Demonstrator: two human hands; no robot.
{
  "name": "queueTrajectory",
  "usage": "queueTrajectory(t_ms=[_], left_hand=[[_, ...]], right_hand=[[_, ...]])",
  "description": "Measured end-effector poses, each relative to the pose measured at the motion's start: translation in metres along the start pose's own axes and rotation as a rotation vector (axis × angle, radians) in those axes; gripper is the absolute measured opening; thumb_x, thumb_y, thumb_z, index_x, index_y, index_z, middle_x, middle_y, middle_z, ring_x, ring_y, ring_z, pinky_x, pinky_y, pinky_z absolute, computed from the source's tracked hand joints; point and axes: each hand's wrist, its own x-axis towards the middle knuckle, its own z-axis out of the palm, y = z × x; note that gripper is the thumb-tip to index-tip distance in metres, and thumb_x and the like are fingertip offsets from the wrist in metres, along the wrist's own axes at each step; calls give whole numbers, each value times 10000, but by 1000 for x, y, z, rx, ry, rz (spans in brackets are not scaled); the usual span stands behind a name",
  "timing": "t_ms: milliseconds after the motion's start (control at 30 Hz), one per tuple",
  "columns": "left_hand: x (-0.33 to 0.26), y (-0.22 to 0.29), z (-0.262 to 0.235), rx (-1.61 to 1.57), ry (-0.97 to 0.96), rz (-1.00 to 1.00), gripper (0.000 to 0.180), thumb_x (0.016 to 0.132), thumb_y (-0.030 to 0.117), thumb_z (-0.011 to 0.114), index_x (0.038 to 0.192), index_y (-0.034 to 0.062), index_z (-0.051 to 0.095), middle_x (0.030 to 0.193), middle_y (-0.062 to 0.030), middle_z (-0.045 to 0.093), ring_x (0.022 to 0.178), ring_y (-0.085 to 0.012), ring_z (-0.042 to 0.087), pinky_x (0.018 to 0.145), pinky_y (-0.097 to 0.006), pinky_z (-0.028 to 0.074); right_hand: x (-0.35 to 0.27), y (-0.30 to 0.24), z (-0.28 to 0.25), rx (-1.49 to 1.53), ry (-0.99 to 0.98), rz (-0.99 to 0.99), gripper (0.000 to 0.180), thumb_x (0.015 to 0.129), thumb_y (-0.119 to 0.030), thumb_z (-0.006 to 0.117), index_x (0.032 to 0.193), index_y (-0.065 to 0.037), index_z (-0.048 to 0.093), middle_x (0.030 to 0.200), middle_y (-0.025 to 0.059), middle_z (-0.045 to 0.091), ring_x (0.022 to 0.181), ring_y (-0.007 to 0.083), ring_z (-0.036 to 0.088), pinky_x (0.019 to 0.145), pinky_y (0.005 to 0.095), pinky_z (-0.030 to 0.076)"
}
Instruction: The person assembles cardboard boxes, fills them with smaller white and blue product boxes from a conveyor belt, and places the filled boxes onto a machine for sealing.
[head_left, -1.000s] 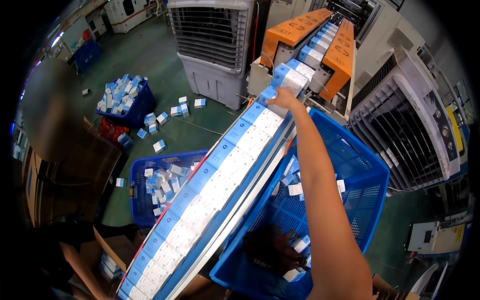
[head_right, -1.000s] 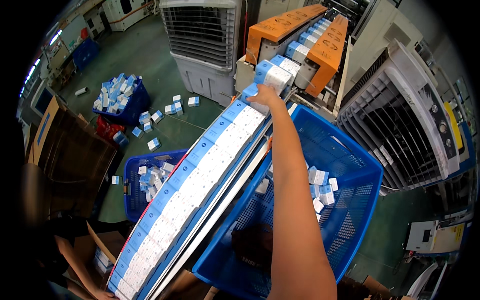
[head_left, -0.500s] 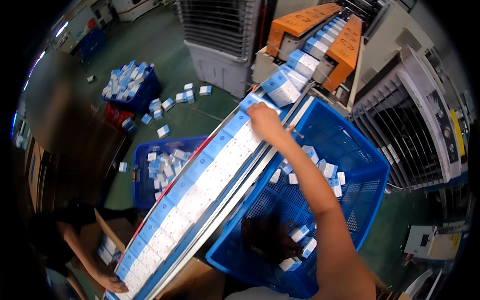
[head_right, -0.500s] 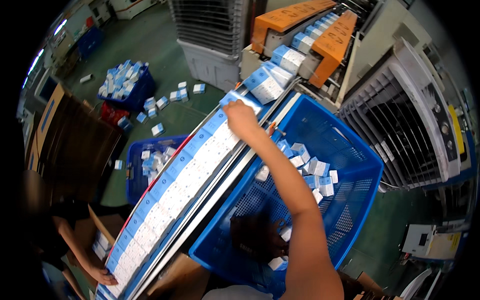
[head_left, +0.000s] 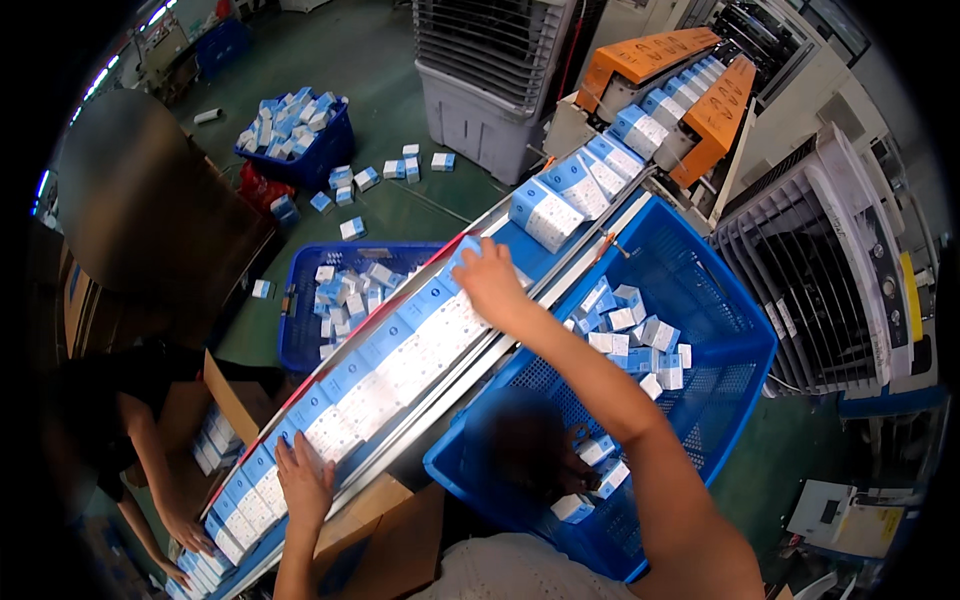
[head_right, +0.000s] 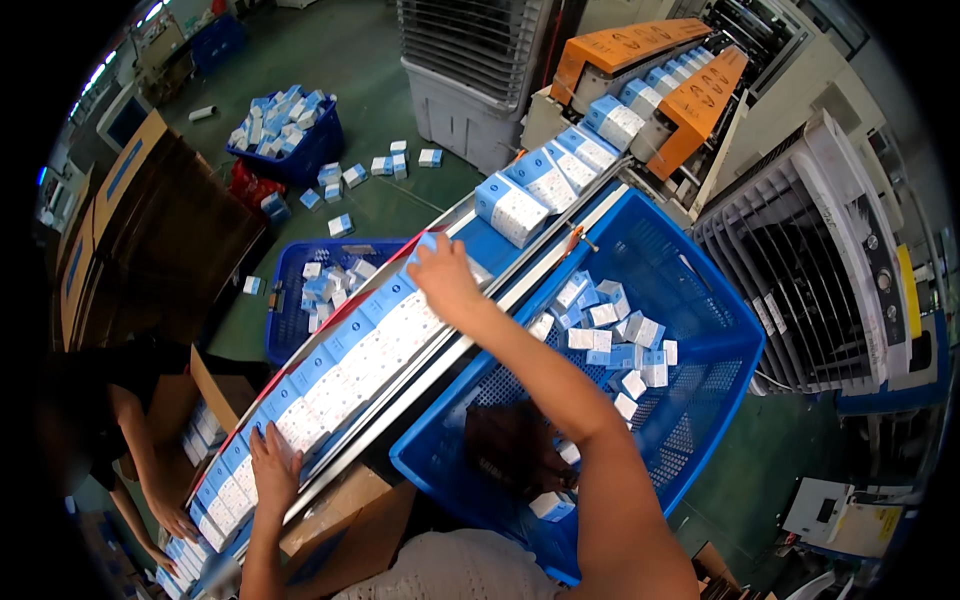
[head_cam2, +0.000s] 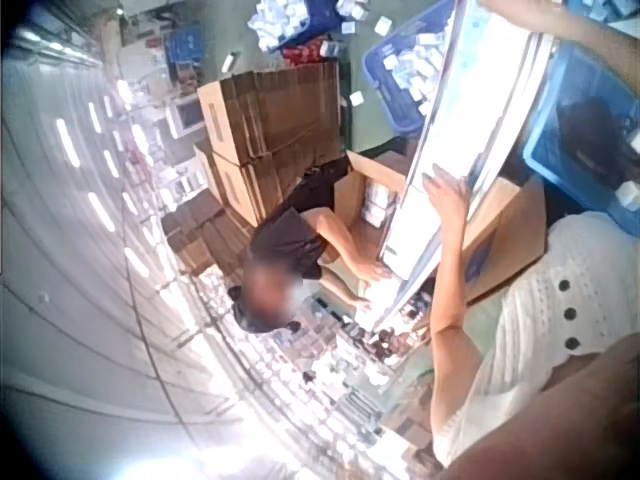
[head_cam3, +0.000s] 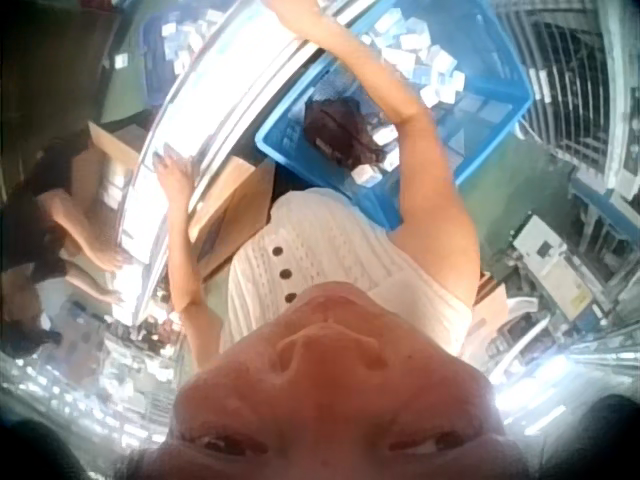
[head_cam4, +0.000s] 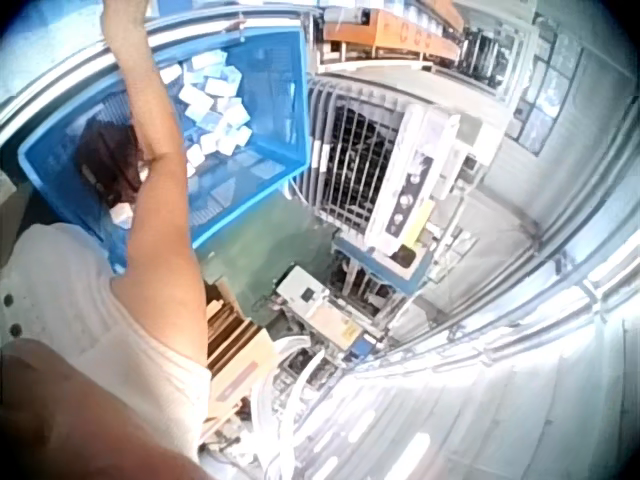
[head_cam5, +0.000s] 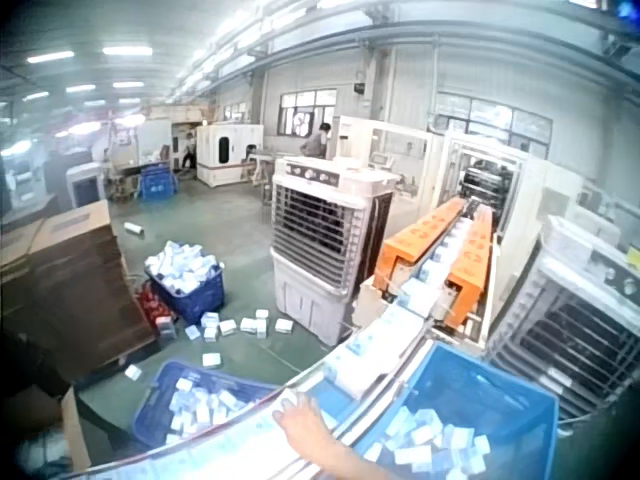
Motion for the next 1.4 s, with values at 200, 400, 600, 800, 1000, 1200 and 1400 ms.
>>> queueTrajectory(t_ms=[200, 400, 600, 800, 1000, 1200, 1400], left_hand=[[-1, -30, -3, -112, -35, -44, 542, 781, 158, 564, 1256, 13, 348, 1273, -327, 288, 1167, -455, 324, 958, -425, 325], [-4, -74, 16, -148, 39, -271, 686, 777, 294, 587, 1322, 69, 238, 1220, -385, 309, 1115, -492, 354, 935, -455, 335], [-11, -65, 27, 29, 165, -278, 577, 763, 259, 573, 1254, 44, 360, 1260, -268, 337, 1153, -393, 358, 836, -504, 397], [-22, -2, 14, -234, 146, 27, 421, 728, 98, 579, 1131, 31, 478, 1153, -257, 434, 1045, -379, 458, 858, -405, 422], [10, 26, 22, -93, 65, -189, 675, 723, 283, 628, 1194, -99, 333, 1184, -344, 357, 1073, -452, 398, 865, -428, 412], [34, 35, 35, -167, 78, -401, 901, 645, 356, 692, 1305, -36, 219, 1292, -354, 223, 1121, -439, 364, 831, -438, 423], [49, -19, 48, -1002, 14, -584, 719, 648, 140, 573, 1281, 70, 239, 1101, -211, 407, 941, -322, 493, 742, -434, 446]], right_hand=[[-14, -15, 33, 432, -300, -159, 107, 675, -55, 530, 766, -27, 578, 736, 89, 568, 856, 285, 499, 702, 402, 386], [7, 8, 13, 318, -281, 266, 286, 747, -250, 602, 878, 1, 561, 926, 186, 552, 863, 376, 500, 741, 453, 419], [-5, -105, 9, -33, -190, -95, 133, 691, -133, 577, 788, -46, 606, 830, 112, 543, 894, 282, 463, 736, 358, 385], [-16, -161, 21, 95, -222, -121, 203, 714, -241, 635, 771, -46, 623, 775, 113, 532, 810, 272, 485, 698, 353, 408], [-8, -240, 16, 43, -121, -288, 133, 670, -135, 566, 788, -93, 611, 829, 88, 557, 900, 286, 473, 749, 384, 377], [7, -167, 8, 346, 228, -24, 55, 643, -77, 517, 617, -35, 541, 689, 130, 535, 756, 303, 494, 638, 421, 385], [5, -17, -5, -6, 112, 312, 153, 717, -152, 600, 698, -2, 577, 759, 158, 556, 788, 334, 502, 693, 429, 409]])
